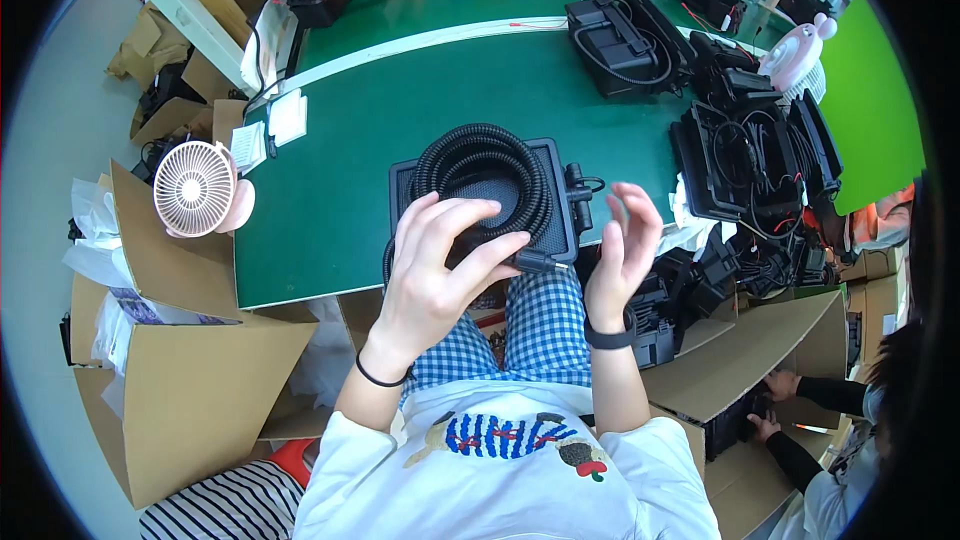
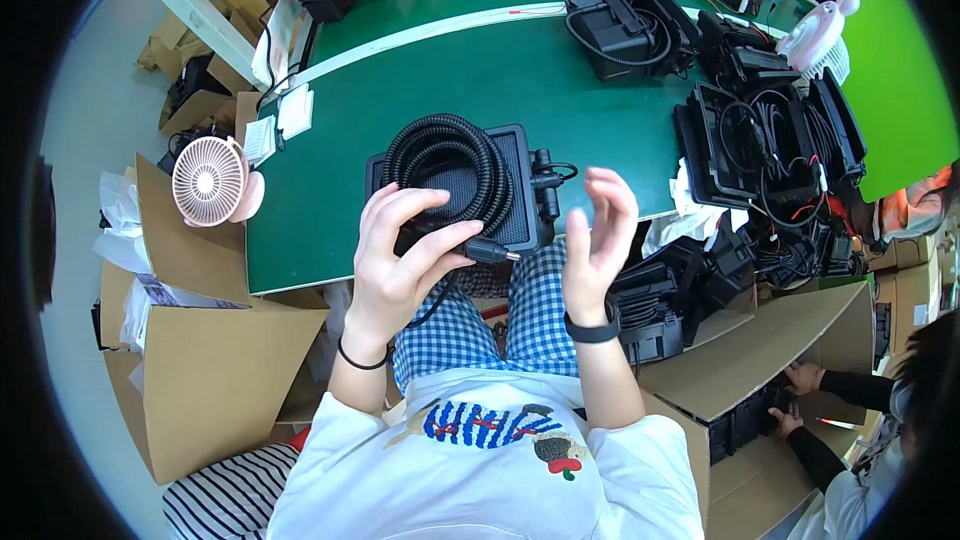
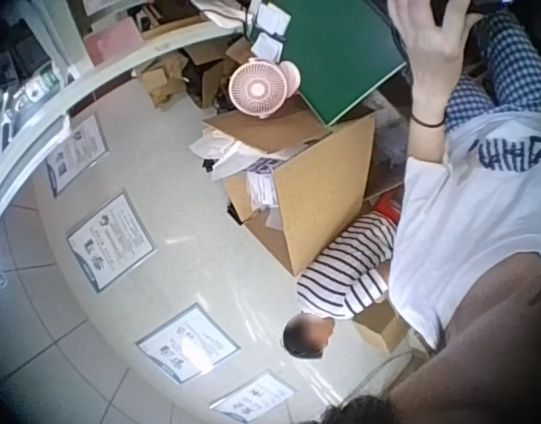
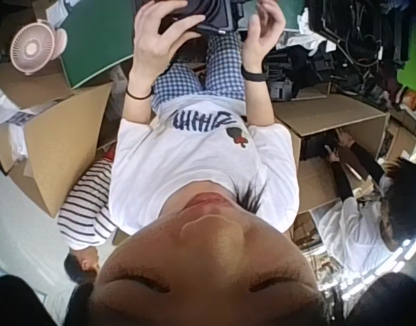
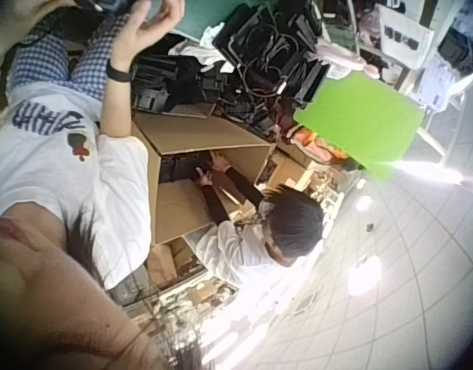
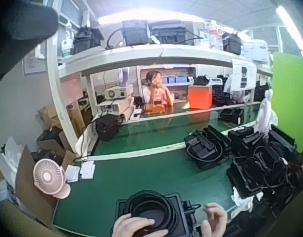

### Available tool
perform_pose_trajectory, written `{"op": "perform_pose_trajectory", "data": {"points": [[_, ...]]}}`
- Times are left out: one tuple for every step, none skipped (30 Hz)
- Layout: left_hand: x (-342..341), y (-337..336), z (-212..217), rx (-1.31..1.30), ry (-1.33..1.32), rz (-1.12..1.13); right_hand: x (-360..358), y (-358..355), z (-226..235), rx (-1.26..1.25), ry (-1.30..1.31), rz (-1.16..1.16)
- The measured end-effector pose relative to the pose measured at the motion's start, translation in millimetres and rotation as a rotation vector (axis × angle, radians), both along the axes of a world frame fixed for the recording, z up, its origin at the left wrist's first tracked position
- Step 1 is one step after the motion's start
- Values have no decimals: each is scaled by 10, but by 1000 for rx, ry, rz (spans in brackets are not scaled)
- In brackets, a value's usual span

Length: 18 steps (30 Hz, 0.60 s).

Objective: Assembling components into plastic enclosures and packing them into a larger box in an electronics workshop.

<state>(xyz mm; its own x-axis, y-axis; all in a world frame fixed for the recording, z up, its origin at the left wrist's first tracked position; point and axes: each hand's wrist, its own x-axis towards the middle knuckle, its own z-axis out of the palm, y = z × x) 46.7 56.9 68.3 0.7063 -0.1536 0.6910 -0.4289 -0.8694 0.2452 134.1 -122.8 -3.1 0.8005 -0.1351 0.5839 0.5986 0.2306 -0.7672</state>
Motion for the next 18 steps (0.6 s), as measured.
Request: {"op": "perform_pose_trajectory", "data": {"points": [[-18,7,5,26,20,-7,-47,-48,83,-147,-89,-21],[-32,-1,15,47,21,-12,-83,-107,169,-295,-255,-16],[-52,-6,35,86,20,-27,-109,-155,251,-482,-301,52],[-62,-22,58,121,-17,-11,-126,-192,330,-770,-402,40],[-68,-38,81,158,-18,0,-148,-168,376,-864,-463,-38],[-72,-58,103,200,-6,1,-173,-137,416,-961,-509,-121],[-68,-70,120,217,-25,2,-176,-133,461,-1002,-552,-171],[-60,-80,130,228,-36,-2,-186,-136,502,-996,-540,-180],[-51,-88,132,224,-51,6,-185,-143,541,-1084,-593,-222],[-43,-86,128,220,-72,12,-184,-151,577,-1141,-663,-273],[-36,-79,120,220,-67,11,-153,-154,609,-1176,-710,-264],[-28,-68,106,235,-107,3,-155,-152,635,-1230,-675,-185],[-23,-59,90,258,-150,-3,-155,-153,660,-1261,-643,-119],[-19,-53,71,247,-146,-5,-166,-155,685,-1294,-663,-99],[-15,-47,53,235,-178,-20,-186,-141,703,-1296,-661,-99],[-11,-39,38,224,-209,-36,-215,-119,717,-1288,-634,-88],[-4,-36,22,226,-207,-37,-246,-94,731,-1279,-607,-77],[5,-39,8,219,-232,-43,-256,-44,732,-1177,-548,-38]]}}
